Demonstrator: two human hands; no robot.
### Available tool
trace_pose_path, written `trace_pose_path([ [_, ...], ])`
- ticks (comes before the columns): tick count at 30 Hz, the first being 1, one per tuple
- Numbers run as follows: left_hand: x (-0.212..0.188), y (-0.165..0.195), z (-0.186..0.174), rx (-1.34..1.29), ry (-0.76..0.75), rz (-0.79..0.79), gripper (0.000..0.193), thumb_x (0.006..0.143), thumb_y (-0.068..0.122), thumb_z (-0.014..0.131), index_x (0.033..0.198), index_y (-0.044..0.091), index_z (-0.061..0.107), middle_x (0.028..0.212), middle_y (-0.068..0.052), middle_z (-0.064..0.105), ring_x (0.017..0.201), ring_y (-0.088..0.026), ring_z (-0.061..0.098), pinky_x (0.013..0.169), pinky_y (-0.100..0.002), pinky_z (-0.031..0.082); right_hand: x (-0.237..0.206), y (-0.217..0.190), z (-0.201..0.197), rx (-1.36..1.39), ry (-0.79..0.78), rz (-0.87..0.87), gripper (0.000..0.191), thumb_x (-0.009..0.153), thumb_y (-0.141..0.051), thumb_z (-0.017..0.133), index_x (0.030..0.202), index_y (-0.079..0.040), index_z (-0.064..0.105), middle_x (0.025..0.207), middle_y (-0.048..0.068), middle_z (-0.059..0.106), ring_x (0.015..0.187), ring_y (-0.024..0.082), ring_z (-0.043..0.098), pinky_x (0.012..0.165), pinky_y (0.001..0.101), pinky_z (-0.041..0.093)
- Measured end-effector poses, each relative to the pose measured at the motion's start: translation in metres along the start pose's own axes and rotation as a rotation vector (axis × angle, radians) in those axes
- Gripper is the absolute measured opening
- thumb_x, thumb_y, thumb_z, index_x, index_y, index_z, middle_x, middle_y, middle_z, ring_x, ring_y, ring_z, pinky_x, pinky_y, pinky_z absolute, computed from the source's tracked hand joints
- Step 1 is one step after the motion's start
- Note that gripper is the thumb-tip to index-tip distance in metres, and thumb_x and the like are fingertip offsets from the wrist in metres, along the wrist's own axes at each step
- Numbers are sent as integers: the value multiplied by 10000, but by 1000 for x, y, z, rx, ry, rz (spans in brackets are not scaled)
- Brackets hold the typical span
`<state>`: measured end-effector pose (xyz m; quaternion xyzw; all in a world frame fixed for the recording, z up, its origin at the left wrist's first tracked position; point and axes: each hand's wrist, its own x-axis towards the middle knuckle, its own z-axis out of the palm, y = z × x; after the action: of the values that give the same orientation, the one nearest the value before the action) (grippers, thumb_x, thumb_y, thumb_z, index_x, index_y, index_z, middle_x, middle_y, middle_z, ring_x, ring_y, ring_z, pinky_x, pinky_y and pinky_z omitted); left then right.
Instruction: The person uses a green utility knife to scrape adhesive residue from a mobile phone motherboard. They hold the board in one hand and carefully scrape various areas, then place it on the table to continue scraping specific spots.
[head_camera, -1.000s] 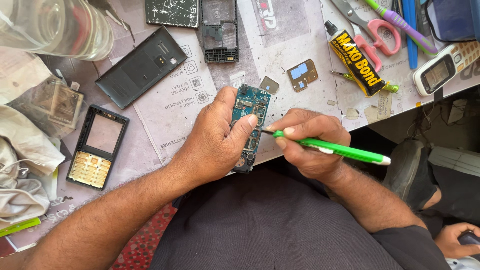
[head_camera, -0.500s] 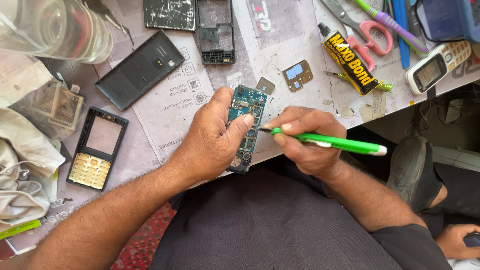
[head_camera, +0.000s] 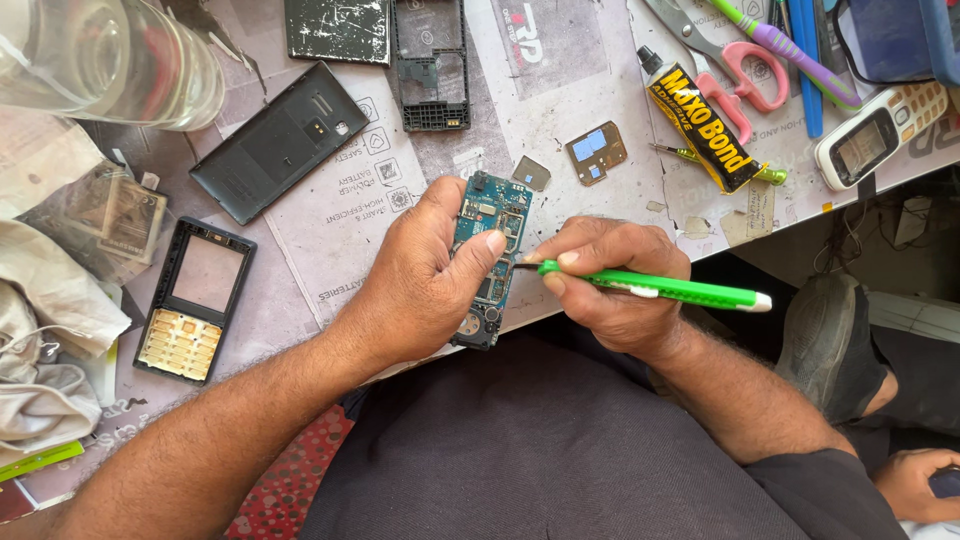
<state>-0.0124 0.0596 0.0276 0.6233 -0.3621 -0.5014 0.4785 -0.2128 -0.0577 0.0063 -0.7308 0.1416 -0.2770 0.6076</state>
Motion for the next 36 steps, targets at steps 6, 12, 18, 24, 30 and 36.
trace_pose_path([
  [6,1,0,0,17,-2,12,182,1008,162,600,1075,17,513,899,-74,649,859,-100,628,747,-312,559,1,0,0,20,-6,-34,301,914,124,700,1105,-67,567,1038,209,740,793,159,698,633,269,556],
  [12,0,1,1,15,-8,-21,184,1001,165,598,1074,20,511,897,-75,643,857,-97,638,737,-313,562,3,-1,0,11,-8,-21,299,912,122,707,1101,-65,570,1046,205,740,837,173,716,643,269,570],
  [18,0,2,0,14,-9,-10,182,999,159,599,1068,19,505,894,-82,641,859,-104,633,739,-319,560,2,-1,0,20,-22,-56,303,909,129,705,1106,-70,590,1045,195,743,824,188,720,653,279,575],
  [24,0,2,0,41,10,13,177,1000,149,605,1052,15,503,870,-84,627,832,-107,620,718,-317,549,3,-4,1,-88,-53,-104,350,893,121,719,1134,-88,577,1034,193,742,823,195,726,629,279,577],
  [30,0,2,1,17,7,-18,166,996,148,606,1044,22,509,853,-66,631,812,-93,622,687,-307,546,6,-7,3,-158,-56,-151,375,903,120,710,1162,-100,549,1054,182,739,813,191,728,636,286,586],
  [36,0,1,2,33,22,19,173,1000,146,609,1047,14,507,862,-70,626,824,-95,608,707,-308,546,8,-10,4,-187,-70,-145,367,894,123,705,1140,-97,544,1051,177,736,836,211,743,649,294,594],
])
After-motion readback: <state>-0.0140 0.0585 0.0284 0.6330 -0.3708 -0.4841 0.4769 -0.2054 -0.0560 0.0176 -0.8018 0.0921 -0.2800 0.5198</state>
